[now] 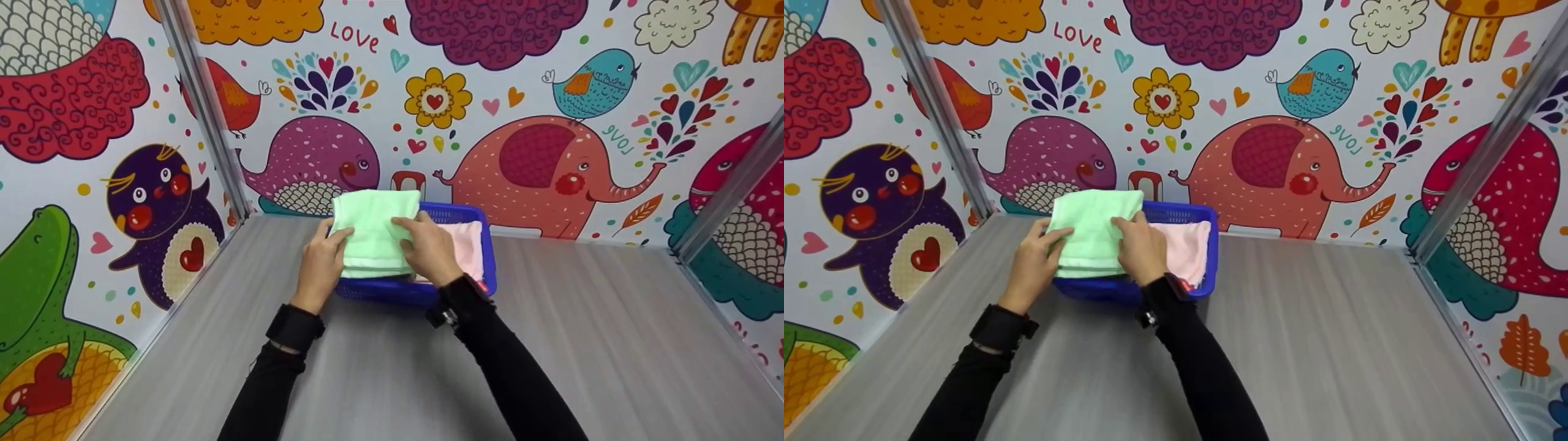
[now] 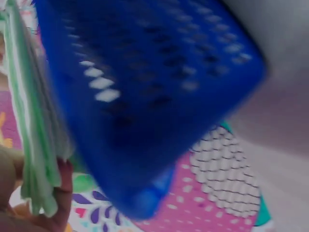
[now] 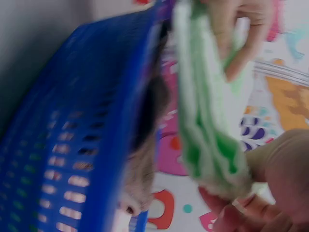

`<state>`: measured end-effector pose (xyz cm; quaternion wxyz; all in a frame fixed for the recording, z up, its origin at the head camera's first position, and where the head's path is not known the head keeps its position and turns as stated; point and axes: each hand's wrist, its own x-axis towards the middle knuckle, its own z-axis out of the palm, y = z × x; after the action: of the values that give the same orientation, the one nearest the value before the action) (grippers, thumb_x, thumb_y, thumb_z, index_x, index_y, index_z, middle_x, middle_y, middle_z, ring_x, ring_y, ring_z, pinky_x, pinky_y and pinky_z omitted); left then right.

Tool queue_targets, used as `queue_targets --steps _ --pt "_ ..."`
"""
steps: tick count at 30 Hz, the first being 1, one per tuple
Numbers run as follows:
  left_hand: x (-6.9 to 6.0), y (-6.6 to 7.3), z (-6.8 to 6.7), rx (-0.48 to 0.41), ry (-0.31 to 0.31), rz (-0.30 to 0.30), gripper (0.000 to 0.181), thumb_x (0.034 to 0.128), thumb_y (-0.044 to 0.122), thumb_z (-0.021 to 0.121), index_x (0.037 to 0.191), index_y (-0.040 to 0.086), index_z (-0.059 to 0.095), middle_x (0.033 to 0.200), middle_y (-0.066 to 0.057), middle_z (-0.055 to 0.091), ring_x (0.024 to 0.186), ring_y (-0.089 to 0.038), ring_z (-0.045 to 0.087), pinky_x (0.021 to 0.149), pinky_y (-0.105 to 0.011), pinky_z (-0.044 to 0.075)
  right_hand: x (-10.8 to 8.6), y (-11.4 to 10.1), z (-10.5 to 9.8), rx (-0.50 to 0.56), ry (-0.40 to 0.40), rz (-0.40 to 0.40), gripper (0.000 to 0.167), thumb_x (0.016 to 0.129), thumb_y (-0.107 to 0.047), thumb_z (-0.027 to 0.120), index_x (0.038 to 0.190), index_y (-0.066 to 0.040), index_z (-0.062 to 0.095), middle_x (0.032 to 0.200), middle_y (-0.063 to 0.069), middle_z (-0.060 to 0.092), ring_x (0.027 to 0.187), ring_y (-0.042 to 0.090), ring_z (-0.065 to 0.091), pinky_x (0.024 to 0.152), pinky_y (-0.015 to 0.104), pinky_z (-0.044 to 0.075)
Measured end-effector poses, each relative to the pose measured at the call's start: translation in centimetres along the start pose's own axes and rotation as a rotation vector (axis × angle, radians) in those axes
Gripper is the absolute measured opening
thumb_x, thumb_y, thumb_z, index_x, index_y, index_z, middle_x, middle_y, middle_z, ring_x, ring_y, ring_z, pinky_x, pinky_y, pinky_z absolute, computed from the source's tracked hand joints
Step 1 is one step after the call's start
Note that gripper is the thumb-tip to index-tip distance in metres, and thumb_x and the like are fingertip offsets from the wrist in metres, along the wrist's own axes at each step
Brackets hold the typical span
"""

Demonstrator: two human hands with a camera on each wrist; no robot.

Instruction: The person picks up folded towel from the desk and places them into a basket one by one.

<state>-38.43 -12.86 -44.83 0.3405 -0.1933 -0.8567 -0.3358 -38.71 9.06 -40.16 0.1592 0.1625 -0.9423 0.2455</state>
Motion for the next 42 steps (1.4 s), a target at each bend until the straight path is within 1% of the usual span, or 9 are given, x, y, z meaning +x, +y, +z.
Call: queue_targets --steps 7,10,14,17,26,30,35,38,42 --pt "-0.7 -2.6 0.8 0.093 -0.020 -0.026 0.021 0.0995 0.000 0.064 0.116 0.001 0.077 0.136 -0.025 0.060 0.101 -0.042 0.070 0.085 -0.054 0.058 0.4 0.9 3.2 -0.100 -0.038 -0.037 0.041 0.093 -0.016 0.074 0.134 -0.016 0.070 0.128 0.022 0.068 0.093 0.040 0.071 0.078 0.053 0.057" --pt "-0.6 -2.9 0.8 0.159 -0.038 -0.025 0.024 0.0997 0.000 0.061 0.117 0.003 0.077 0.144 -0.019 0.059 0.111 -0.041 0.067 0.092 -0.056 0.055 0.3 1.7 3.6 -0.124 -0.052 -0.021 0.040 0.094 -0.023 0.075 0.133 -0.015 0.071 0.129 0.023 0.069 0.098 0.041 0.072 0.081 0.055 0.057" --pt "-0.6 -3.1 0.6 0.231 -0.141 -0.042 0.034 0.0994 0.005 0.053 0.126 0.007 0.074 0.144 -0.013 0.064 0.139 -0.040 0.052 0.114 -0.060 0.040 0.3 2.5 3.6 -0.148 -0.099 0.019 0.041 0.096 -0.033 0.073 0.135 -0.018 0.071 0.129 0.019 0.071 0.105 0.039 0.071 0.084 0.055 0.057" --pt "-0.9 -3.0 0.5 0.229 -0.223 -0.089 0.038 0.1001 0.010 0.049 0.130 0.008 0.073 0.135 -0.012 0.070 0.145 -0.038 0.047 0.123 -0.056 0.029 0.1 2.9 3.6 -0.155 -0.140 0.038 0.041 0.098 -0.036 0.069 0.136 -0.020 0.070 0.135 0.018 0.068 0.110 0.039 0.070 0.086 0.056 0.057" --pt "-0.9 -2.5 0.6 0.259 -0.374 -0.150 0.041 0.1028 0.018 0.045 0.134 0.010 0.070 0.141 -0.009 0.067 0.148 -0.035 0.044 0.127 -0.055 0.022 -0.1 3.4 3.6 -0.211 -0.225 0.072 0.041 0.102 -0.039 0.060 0.140 -0.026 0.067 0.133 0.022 0.067 0.116 0.042 0.067 0.091 0.058 0.055" --pt "-1.0 -2.4 0.6 0.281 -0.387 -0.140 0.041 0.1025 0.019 0.045 0.134 0.010 0.070 0.141 -0.009 0.067 0.148 -0.036 0.044 0.126 -0.056 0.024 -0.2 3.5 3.8 -0.234 -0.233 0.060 0.042 0.103 -0.040 0.057 0.142 -0.026 0.065 0.132 0.025 0.067 0.114 0.044 0.067 0.089 0.060 0.056" --pt "-1.2 -2.5 0.6 0.260 -0.358 -0.132 0.042 0.1033 0.017 0.044 0.137 0.011 0.068 0.143 -0.011 0.065 0.147 -0.037 0.044 0.125 -0.056 0.024 -0.5 3.6 4.3 -0.253 -0.148 0.041 0.042 0.104 -0.041 0.054 0.142 -0.027 0.065 0.124 0.025 0.068 0.102 0.045 0.069 0.081 0.058 0.056" --pt "-1.2 -2.6 0.5 0.245 -0.334 -0.122 0.042 0.1034 0.016 0.044 0.139 0.011 0.067 0.145 -0.012 0.064 0.147 -0.037 0.044 0.125 -0.056 0.026 -0.7 3.5 4.7 -0.247 -0.013 0.001 0.038 0.103 -0.037 0.056 0.136 -0.024 0.070 0.118 0.021 0.069 0.094 0.041 0.070 0.077 0.056 0.057" --pt "-1.1 -2.9 0.4 0.249 -0.302 -0.109 0.043 0.1027 0.018 0.046 0.140 0.012 0.066 0.146 -0.012 0.062 0.144 -0.038 0.047 0.122 -0.058 0.029 -0.8 3.3 5.2 -0.273 0.199 -0.107 0.024 0.100 -0.027 0.062 0.114 -0.015 0.078 0.103 0.016 0.069 0.082 0.035 0.067 0.065 0.052 0.057"
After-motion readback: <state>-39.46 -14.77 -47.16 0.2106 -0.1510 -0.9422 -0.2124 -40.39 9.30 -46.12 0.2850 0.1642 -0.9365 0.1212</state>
